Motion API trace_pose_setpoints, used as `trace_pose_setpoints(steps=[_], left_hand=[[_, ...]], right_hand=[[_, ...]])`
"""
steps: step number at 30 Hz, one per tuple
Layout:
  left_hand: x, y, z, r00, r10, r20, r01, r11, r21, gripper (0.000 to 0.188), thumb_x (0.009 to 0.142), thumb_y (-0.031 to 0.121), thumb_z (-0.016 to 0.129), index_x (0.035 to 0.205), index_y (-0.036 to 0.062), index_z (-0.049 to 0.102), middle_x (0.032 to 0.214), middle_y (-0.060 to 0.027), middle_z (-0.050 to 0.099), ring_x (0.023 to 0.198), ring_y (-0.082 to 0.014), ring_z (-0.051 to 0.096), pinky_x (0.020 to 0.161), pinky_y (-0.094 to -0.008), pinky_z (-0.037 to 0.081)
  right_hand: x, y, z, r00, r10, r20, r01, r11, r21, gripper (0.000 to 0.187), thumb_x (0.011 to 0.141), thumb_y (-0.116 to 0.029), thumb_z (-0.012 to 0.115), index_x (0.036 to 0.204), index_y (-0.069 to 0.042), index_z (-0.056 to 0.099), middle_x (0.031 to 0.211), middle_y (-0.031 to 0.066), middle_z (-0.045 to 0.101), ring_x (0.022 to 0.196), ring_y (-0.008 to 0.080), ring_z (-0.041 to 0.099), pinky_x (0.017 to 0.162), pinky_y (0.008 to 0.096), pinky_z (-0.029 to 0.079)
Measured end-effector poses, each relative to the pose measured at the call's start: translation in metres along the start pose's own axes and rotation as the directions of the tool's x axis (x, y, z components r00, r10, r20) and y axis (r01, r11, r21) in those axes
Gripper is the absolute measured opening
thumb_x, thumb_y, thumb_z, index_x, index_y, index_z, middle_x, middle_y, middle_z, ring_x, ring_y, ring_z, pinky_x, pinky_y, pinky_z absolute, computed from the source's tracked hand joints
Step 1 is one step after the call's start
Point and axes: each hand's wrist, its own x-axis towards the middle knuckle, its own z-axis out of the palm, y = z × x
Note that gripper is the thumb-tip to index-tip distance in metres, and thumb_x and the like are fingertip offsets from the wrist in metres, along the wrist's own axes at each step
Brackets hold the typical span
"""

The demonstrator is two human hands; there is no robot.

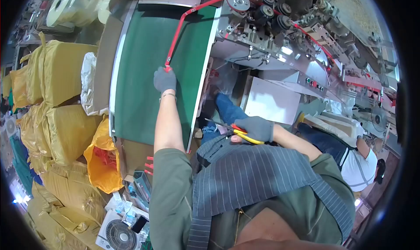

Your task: Assembling red plastic ribbons into decorative bows and packaging them into plastic bags.

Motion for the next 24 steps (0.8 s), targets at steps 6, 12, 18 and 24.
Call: trace_pose_setpoints(steps=[6, 12, 18, 24], left_hand=[[0.004, -0.011, -0.079, 0.802, 0.188, 0.567, 0.376, 0.580, -0.723, 0.016, 0.086, 0.017, 0.057, 0.088, 0.0008, 0.061, 0.076, -0.0076, 0.063, 0.066, -0.0166, 0.060, 0.061, -0.0277, 0.049], [-0.013, 0.010, -0.167, 0.635, 0.239, 0.735, 0.439, 0.672, -0.597, 0.018, 0.088, 0.013, 0.056, 0.097, -0.0009, 0.062, 0.079, -0.0047, 0.062, 0.064, -0.0086, 0.055, 0.060, -0.0217, 0.046], [-0.021, 0.022, -0.188, 0.607, 0.207, 0.767, 0.489, 0.663, -0.567, 0.013, 0.088, 0.013, 0.057, 0.092, 0.0013, 0.061, 0.081, -0.0039, 0.061, 0.072, -0.0092, 0.057, 0.062, -0.0219, 0.045], [-0.015, 0.015, -0.185, 0.607, 0.202, 0.769, 0.495, 0.660, -0.565, 0.014, 0.088, 0.014, 0.058, 0.093, 0.0015, 0.061, 0.078, -0.0044, 0.061, 0.070, -0.0094, 0.057, 0.062, -0.0218, 0.045]], right_hand=[[0.017, 0.026, -0.023, 0.958, -0.037, -0.286, 0.083, 0.985, 0.150, 0.052, 0.084, -0.058, 0.054, 0.088, -0.006, 0.052, 0.075, 0.0167, 0.056, 0.073, 0.0329, 0.058, 0.067, 0.0384, 0.044], [0.110, 0.010, -0.042, 0.975, -0.209, -0.079, 0.219, 0.965, 0.141, 0.058, 0.087, -0.061, 0.045, 0.099, -0.006, 0.055, 0.086, 0.0196, 0.061, 0.084, 0.0373, 0.061, 0.073, 0.0406, 0.046], [0.156, -0.013, -0.032, 0.932, -0.352, -0.088, 0.361, 0.925, 0.122, 0.063, 0.086, -0.065, 0.043, 0.102, -0.005, 0.054, 0.080, 0.0177, 0.061, 0.076, 0.0326, 0.063, 0.069, 0.0381, 0.047], [0.176, -0.022, -0.032, 0.933, -0.337, -0.127, 0.355, 0.918, 0.178, 0.050, 0.091, -0.052, 0.048, 0.092, -0.003, 0.057, 0.076, 0.0169, 0.057, 0.071, 0.0298, 0.059, 0.066, 0.0363, 0.046]])
